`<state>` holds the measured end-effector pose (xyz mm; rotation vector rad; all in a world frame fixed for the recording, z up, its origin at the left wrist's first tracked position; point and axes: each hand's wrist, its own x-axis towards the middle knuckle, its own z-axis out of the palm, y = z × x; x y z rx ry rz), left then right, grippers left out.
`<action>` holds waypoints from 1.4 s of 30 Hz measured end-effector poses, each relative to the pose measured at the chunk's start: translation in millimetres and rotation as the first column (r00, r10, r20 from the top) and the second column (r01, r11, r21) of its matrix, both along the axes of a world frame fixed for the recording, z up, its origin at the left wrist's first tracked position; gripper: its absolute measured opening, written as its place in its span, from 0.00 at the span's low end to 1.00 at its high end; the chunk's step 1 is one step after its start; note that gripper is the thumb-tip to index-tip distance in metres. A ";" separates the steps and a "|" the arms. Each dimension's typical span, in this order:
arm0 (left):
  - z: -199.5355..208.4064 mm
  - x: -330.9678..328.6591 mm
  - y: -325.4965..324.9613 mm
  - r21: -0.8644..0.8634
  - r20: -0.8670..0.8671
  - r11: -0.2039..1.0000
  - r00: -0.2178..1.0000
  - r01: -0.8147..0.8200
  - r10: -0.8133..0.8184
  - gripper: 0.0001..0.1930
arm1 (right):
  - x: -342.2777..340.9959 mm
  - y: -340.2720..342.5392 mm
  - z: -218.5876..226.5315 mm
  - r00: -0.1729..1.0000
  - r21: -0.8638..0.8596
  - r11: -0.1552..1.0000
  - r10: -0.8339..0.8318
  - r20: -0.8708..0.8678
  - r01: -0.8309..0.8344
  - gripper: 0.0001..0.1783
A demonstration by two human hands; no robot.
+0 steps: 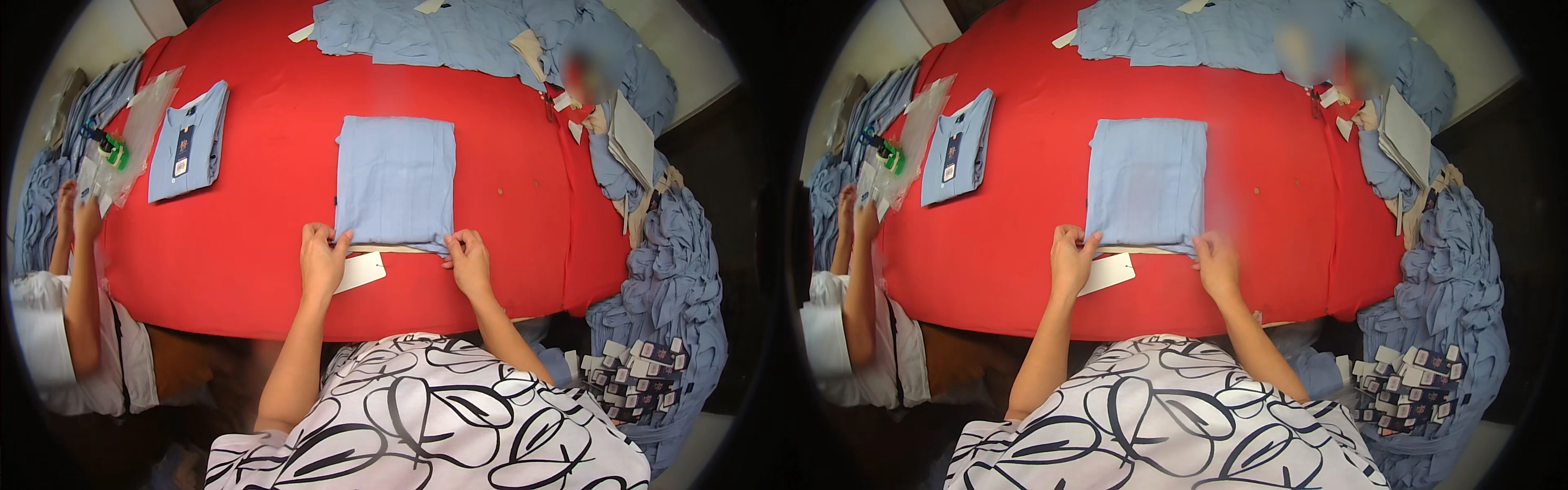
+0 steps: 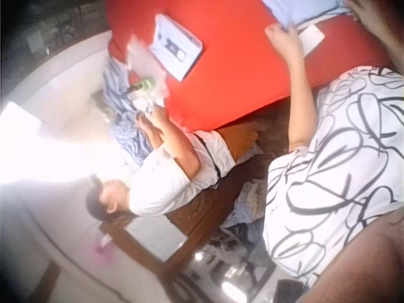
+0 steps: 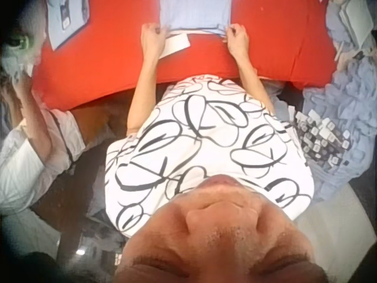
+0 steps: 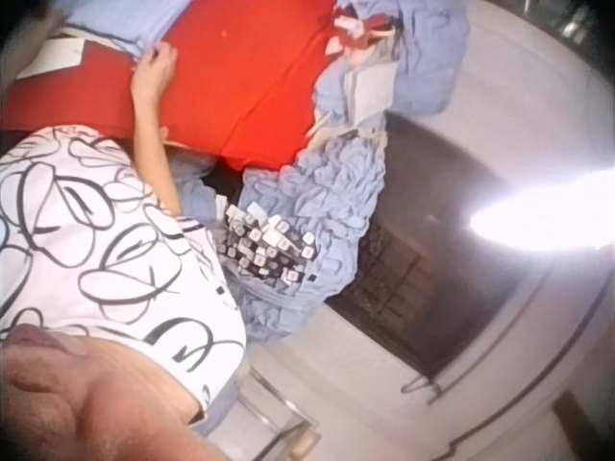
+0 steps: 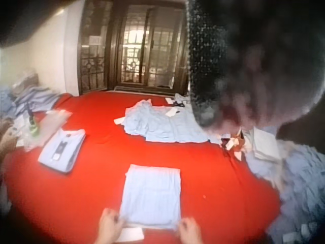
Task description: The person folds several blue shirts over a cardboard guide and places them onto a stack on a red table.
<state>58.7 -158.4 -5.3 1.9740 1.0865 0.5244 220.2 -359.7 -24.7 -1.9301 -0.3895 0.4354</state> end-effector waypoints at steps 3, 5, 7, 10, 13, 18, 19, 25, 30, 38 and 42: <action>-0.5 -2.5 5.6 0.023 -0.075 0.999 0.997 0.039 -0.037 0.18 | -3.0 -2.2 -2.9 0.996 -0.051 0.999 0.005 0.089 0.000 0.14; -1.2 -3.5 7.3 0.026 -0.075 0.998 0.996 0.059 -0.057 0.17 | -2.4 -2.4 -1.4 0.990 -0.113 0.993 0.040 0.136 -0.024 0.14; 0.4 -4.7 8.8 0.038 -0.061 0.997 0.996 0.068 -0.066 0.18 | -4.3 2.2 6.5 0.987 -0.159 0.987 0.053 0.153 -0.028 0.15; 5.9 -4.0 9.1 0.104 -0.099 0.990 0.991 0.097 -0.087 0.18 | -6.8 4.3 14.5 0.946 -0.249 0.968 0.067 0.319 0.015 0.14; 8.1 -7.1 9.3 0.256 -0.257 0.949 0.959 0.185 -0.117 0.19 | -8.9 5.8 11.1 0.800 -0.407 0.910 0.183 0.571 0.082 0.15; 5.4 -11.1 13.2 0.268 -0.272 0.934 0.949 0.236 -0.161 0.17 | -8.5 16.3 38.0 0.952 -0.490 0.871 0.135 0.276 0.018 0.17; 7.9 -11.5 12.8 0.091 -0.170 0.979 0.971 0.185 -0.167 0.15 | -11.5 15.0 45.1 0.975 -0.406 0.914 0.090 0.204 0.000 0.17; 67.0 -28.1 26.4 -0.379 0.575 0.878 0.817 0.294 -0.025 0.10 | 5.2 -1.2 111.6 0.941 0.339 0.915 0.289 -0.174 -0.218 0.11; 172.8 -25.8 64.2 -0.111 0.800 0.816 0.539 0.567 -0.266 0.16 | 29.7 13.9 212.2 0.899 0.451 0.788 0.431 0.082 -0.419 0.15; 65.6 63.8 152.7 -0.169 0.273 0.914 0.908 0.370 -0.317 0.17 | 115.5 105.6 82.7 0.950 0.065 0.949 0.306 0.056 -0.309 0.07; 20.1 96.1 161.5 0.056 -0.087 0.960 0.959 0.275 -0.270 0.12 | 125.3 125.1 26.6 0.974 -0.011 0.974 0.225 0.027 -0.225 0.05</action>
